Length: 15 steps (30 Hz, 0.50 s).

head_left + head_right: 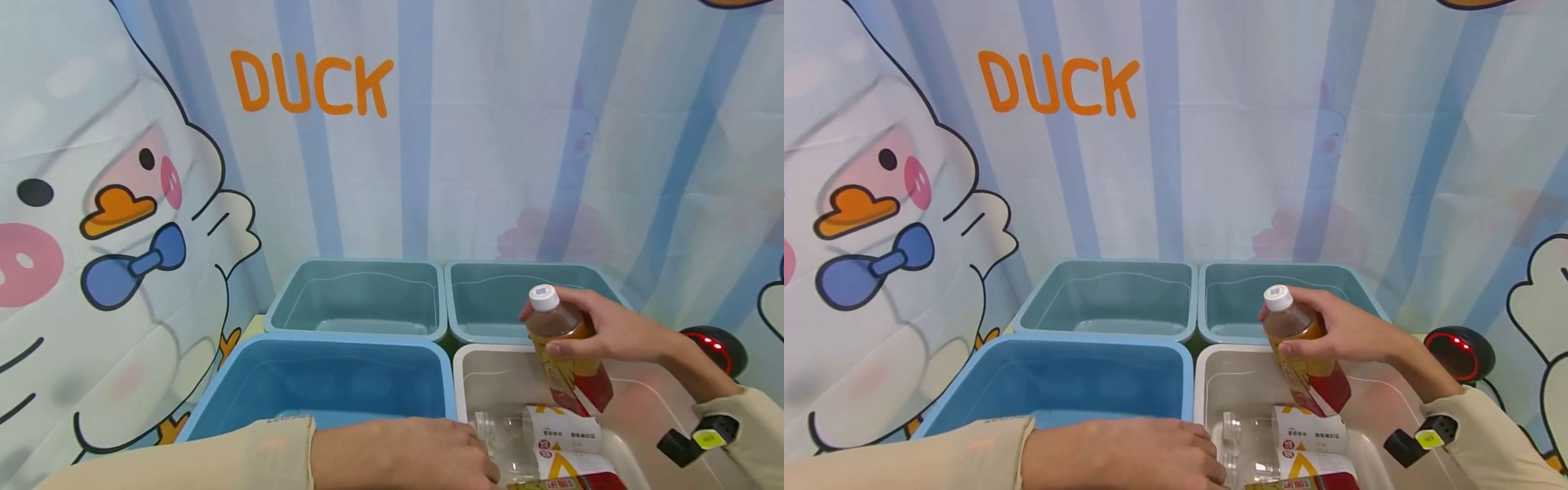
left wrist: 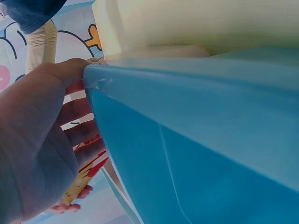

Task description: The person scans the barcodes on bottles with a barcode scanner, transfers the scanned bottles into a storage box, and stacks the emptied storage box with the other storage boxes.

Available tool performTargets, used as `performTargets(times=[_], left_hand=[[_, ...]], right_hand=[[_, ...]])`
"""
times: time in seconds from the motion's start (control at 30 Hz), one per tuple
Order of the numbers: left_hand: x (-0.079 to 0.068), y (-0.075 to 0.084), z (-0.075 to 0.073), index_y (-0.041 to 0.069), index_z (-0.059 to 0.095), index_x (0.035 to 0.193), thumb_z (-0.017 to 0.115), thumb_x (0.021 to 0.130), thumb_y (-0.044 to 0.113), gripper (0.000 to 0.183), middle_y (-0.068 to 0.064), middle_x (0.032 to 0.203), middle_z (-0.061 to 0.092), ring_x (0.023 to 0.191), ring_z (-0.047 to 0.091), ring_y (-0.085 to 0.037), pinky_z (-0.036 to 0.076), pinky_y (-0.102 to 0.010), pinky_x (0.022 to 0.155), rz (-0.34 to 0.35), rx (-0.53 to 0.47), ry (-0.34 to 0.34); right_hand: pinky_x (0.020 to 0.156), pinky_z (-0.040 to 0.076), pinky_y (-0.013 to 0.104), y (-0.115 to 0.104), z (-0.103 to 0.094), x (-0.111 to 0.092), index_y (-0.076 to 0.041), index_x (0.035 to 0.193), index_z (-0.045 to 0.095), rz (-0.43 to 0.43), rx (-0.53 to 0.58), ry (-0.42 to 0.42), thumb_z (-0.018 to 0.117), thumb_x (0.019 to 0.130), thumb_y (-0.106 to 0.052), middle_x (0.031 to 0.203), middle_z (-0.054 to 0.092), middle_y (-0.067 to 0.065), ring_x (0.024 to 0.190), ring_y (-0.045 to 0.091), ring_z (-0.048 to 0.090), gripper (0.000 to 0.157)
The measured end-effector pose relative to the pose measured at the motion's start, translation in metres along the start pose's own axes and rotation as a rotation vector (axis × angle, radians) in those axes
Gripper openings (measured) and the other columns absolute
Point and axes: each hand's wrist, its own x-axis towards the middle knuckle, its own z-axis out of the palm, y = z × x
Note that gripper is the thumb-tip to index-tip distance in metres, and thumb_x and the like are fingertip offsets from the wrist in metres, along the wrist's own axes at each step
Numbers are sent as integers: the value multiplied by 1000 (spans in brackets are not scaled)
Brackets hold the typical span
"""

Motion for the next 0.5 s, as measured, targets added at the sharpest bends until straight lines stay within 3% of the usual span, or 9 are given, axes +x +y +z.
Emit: performTargets(times=[0.3, 0.5], left_hand=[[0, -1, 1, 33, 67, 137, 62, 105, 41, 34, 20, 124, 68, 103, 59, 7, 39, -13, 103, 14, 27, 1], [0, -1, 2, 32, 66, 139, 64, 104, 41, 36, 19, 126, 68, 104, 60, 7, 39, -13, 104, 15, 27, 11]], right_hand=[[91, 56, 40, 0, -24, -13, -2, 141, 48, -81, 102, 53, 55, 93, 14, 130, 62, 13, 116, 27, 65, 51], [91, 57, 43, 4, -39, -19, 9, 141, 43, -180, 267, 66, 42, 93, 19, 131, 60, 19, 116, 32, 65, 49]])
